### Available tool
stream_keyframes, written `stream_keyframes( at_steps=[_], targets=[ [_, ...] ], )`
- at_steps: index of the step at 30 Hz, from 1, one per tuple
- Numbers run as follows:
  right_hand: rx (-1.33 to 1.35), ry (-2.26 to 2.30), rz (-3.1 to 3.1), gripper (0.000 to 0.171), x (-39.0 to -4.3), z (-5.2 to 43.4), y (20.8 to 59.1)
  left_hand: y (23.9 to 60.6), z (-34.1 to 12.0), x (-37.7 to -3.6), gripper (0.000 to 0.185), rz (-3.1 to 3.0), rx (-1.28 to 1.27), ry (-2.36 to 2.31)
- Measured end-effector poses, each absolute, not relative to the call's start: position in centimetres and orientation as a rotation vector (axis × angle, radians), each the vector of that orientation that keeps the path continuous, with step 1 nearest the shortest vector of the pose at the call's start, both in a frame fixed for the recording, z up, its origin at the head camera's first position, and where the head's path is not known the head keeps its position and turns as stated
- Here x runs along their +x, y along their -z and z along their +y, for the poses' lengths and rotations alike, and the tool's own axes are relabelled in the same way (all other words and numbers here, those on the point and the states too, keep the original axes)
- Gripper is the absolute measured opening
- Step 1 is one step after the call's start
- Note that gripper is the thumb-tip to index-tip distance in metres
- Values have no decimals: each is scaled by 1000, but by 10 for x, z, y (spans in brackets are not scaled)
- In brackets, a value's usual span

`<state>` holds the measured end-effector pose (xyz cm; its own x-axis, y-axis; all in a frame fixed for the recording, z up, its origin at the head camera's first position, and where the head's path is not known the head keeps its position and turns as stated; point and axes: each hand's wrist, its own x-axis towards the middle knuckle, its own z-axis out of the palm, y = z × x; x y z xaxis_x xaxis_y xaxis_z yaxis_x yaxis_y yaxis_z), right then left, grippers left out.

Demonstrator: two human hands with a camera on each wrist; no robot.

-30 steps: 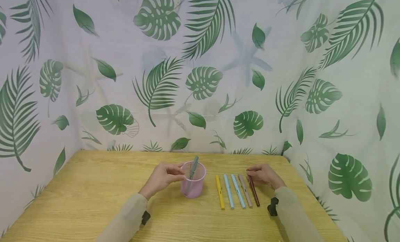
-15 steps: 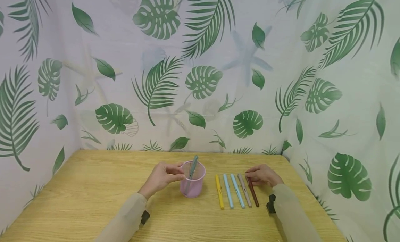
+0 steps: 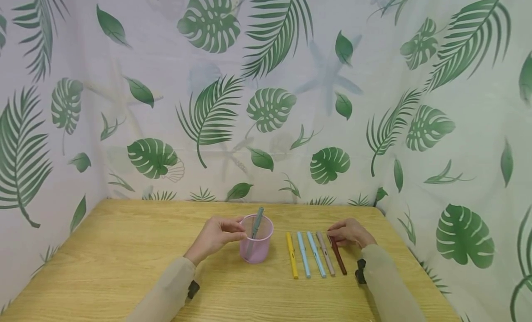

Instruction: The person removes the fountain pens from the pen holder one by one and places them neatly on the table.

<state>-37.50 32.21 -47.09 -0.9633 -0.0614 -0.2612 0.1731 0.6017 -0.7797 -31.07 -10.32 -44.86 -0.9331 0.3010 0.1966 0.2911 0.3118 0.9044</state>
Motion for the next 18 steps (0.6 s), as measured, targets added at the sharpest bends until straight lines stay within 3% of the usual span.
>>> stream_keyframes(
  at_steps=[18],
  targets=[
    [130,1338,2588,31,-375,323,477,447,-104,-309,18,2532,599,-1765]
  ],
)
